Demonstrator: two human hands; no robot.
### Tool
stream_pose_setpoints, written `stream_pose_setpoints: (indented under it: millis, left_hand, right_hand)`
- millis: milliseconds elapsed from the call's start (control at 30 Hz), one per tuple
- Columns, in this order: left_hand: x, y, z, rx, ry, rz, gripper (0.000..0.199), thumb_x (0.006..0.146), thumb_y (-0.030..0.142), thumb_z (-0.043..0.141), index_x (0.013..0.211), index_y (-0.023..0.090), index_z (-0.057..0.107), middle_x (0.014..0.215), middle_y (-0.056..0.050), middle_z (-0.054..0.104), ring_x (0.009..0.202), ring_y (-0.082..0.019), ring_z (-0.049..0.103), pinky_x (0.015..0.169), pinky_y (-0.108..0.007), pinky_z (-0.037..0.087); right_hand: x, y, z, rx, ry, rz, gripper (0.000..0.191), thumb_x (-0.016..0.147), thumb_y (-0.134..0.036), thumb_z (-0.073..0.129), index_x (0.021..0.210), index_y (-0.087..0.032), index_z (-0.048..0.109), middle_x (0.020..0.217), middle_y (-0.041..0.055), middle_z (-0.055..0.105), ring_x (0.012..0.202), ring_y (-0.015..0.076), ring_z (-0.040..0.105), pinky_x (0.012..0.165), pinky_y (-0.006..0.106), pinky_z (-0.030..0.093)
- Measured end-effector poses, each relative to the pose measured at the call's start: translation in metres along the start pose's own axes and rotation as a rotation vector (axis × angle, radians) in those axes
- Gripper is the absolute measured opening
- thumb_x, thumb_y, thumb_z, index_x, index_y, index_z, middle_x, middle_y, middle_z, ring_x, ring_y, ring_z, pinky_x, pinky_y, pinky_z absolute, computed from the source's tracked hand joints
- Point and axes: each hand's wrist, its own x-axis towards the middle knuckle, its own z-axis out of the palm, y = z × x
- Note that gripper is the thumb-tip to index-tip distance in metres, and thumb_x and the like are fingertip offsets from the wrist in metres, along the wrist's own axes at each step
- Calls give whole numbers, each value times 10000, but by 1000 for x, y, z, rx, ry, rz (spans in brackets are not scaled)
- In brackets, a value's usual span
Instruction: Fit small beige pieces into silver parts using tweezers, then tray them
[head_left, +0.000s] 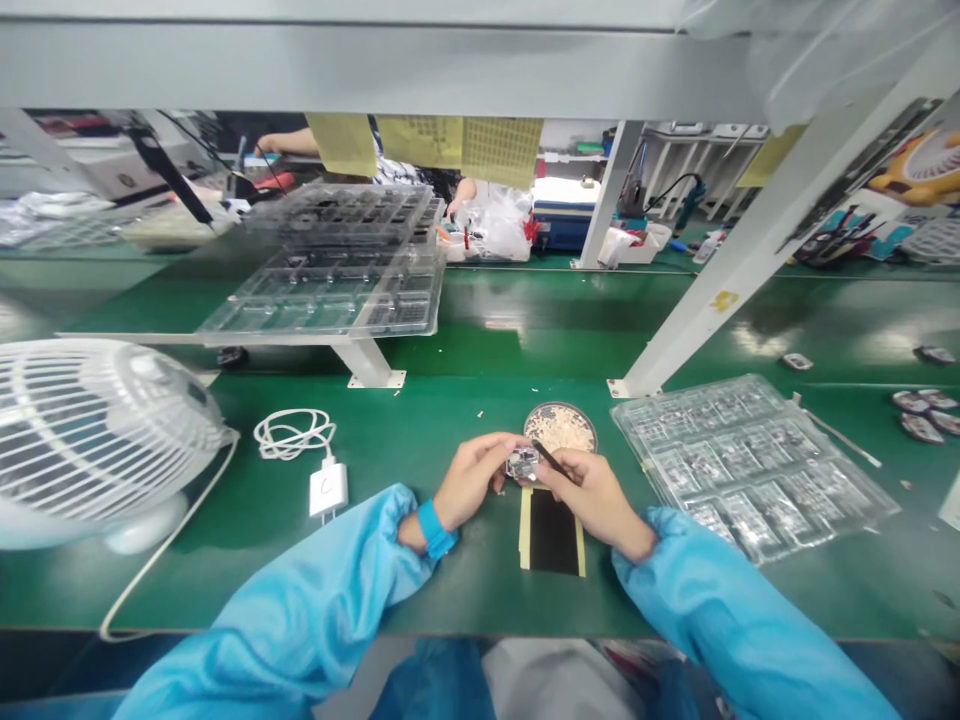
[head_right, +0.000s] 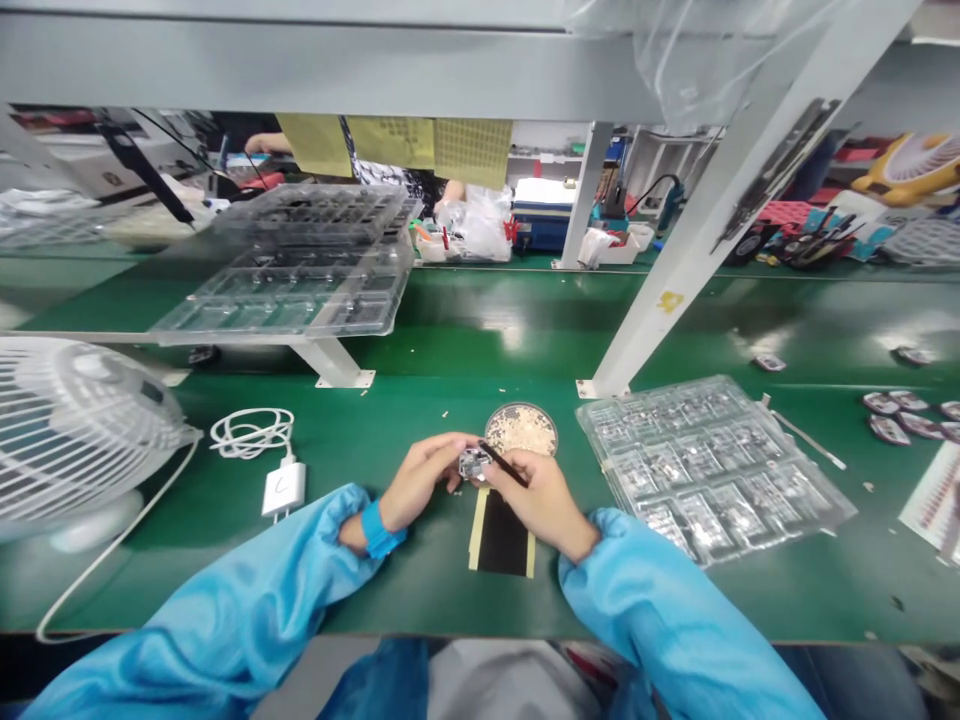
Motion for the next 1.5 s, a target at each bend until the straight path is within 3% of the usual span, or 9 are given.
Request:
stream_pose_setpoints:
  millis: [267, 400, 500, 933, 1067, 1267, 1367, 1500]
  left_hand:
    - [-9, 9, 3, -13, -41, 9, 398, 854, 410, 693, 1139, 136, 734, 845, -71, 744, 629, -126, 602, 558, -221, 468]
    - [-10, 7, 7, -62, -77, 12, 474, 785, 308, 780, 1221, 149, 682, 1093, -107, 743, 954, -211, 691, 809, -285, 553]
    - [-9, 3, 8, -28, -90, 11, 529, 781, 273, 783, 1275, 147, 640, 1162, -118, 725, 1035, -230, 686, 910, -330, 545]
    - [-10, 0, 7, 201, -45, 95, 462, 826, 291, 742, 1262, 159, 666, 1150, -109, 726, 989, -242, 696, 911, -359, 558]
    - [-12, 1, 7, 280, -1, 115, 437, 818, 307, 752, 1234, 185, 699, 1150, -89, 735, 955, -234, 705, 903, -349, 568]
    - [-14, 8, 14, -68, -48, 8, 477, 773, 291, 799, 1219, 160, 691, 1163, -107, 739, 1076, -263, 695, 985, -390, 553]
    - [-15, 12, 16, -115, -43, -26, 456, 768, 301, 805, 1189, 156, 709, 1156, -121, 736, 1006, -260, 712, 884, -363, 594]
    - [-15, 11, 15, -172, -64, -39, 338, 853, 332, 718, 1151, 173, 740, 1299, -131, 647, 911, -213, 703, 784, -307, 592]
  right_hand:
    - [1, -2, -1, -6, 50, 66, 315, 849, -434, 667, 696, -159, 659, 527, -39, 521, 503, 99, 461, 504, 224, 358]
    - [2, 2, -4, -14, 54, 103, 338, 847, -449, 668, 674, -162, 629, 530, -37, 532, 497, 98, 462, 496, 225, 346]
    - [3, 3, -5, -2, 56, 106, 390, 842, -477, 672, 622, -167, 587, 517, -36, 528, 487, 96, 454, 495, 229, 343]
    - [3, 1, -6, 8, 58, 103, 425, 829, -495, 673, 581, -172, 550, 503, -40, 502, 476, 93, 423, 489, 234, 310]
    - [3, 1, -6, 1, 44, 97, 377, 833, -495, 661, 655, -169, 595, 552, -32, 530, 520, 109, 463, 512, 237, 349]
    - [2, 3, 0, 29, 153, 8, 262, 803, -401, 713, 807, -194, 552, 752, -10, 601, 697, 143, 565, 652, 255, 475]
    - [2, 3, 4, 158, 132, 5, 267, 799, -399, 724, 897, -201, 574, 835, 10, 643, 785, 167, 629, 734, 287, 538]
    - [4, 4, 9, 225, 81, 11, 285, 795, -414, 740, 938, -187, 645, 822, 15, 675, 776, 178, 654, 747, 308, 553]
